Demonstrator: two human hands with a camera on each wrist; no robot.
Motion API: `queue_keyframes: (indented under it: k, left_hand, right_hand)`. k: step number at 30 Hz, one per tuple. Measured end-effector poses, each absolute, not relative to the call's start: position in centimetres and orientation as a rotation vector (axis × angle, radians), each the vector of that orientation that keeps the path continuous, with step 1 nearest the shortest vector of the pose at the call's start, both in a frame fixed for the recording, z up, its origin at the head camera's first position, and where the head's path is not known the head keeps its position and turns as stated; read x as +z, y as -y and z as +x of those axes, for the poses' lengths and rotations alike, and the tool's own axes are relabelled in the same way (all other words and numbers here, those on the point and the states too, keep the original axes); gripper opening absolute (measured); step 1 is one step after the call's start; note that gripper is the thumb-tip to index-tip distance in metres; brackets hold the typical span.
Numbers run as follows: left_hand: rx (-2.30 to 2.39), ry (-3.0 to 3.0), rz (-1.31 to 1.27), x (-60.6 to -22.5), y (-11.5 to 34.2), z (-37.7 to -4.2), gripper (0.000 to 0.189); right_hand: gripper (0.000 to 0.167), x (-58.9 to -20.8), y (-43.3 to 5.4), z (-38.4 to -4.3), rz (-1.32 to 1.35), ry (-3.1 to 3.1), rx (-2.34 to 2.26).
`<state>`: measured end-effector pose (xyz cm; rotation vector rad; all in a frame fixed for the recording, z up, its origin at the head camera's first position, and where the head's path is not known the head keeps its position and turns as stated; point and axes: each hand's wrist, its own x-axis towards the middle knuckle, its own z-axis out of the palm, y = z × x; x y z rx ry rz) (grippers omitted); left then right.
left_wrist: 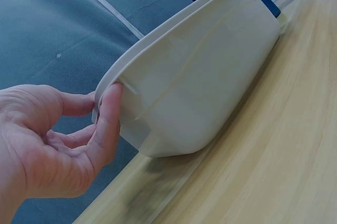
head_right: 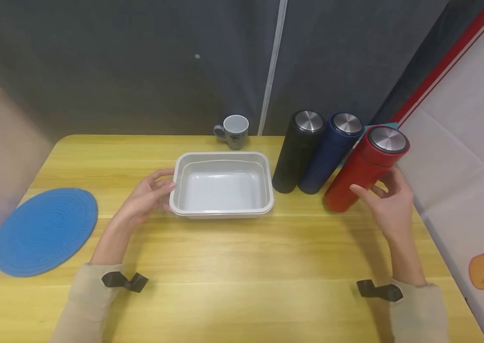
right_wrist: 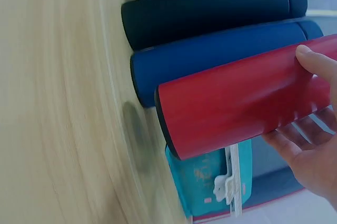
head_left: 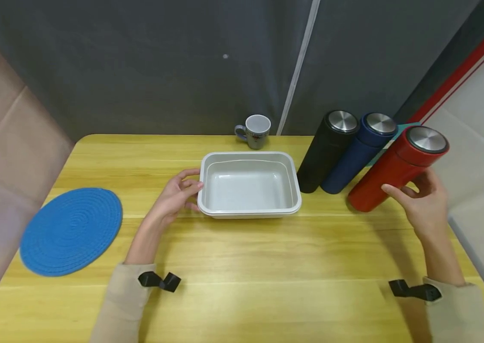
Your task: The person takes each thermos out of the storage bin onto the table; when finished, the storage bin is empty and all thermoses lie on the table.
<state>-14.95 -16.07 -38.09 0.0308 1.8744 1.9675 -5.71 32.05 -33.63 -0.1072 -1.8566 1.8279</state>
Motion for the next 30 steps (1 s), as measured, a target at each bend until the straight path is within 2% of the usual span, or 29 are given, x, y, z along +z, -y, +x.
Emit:
queue_keyframes:
  k: [12, 30]
  left_hand:
    - [1.955, -1.881, 0.040, -38.0, 16.2, -14.9, 0.048]
    - [1.961, -1.869, 0.036, -38.2, 16.2, -15.0, 0.048]
  right_hand:
    - [0.063, -35.2, -33.5, -8.1, -0.339, 1.898, 1.773]
    - [0.061, -35.9, -33.6, -10.2, -0.371, 1.842, 1.793]
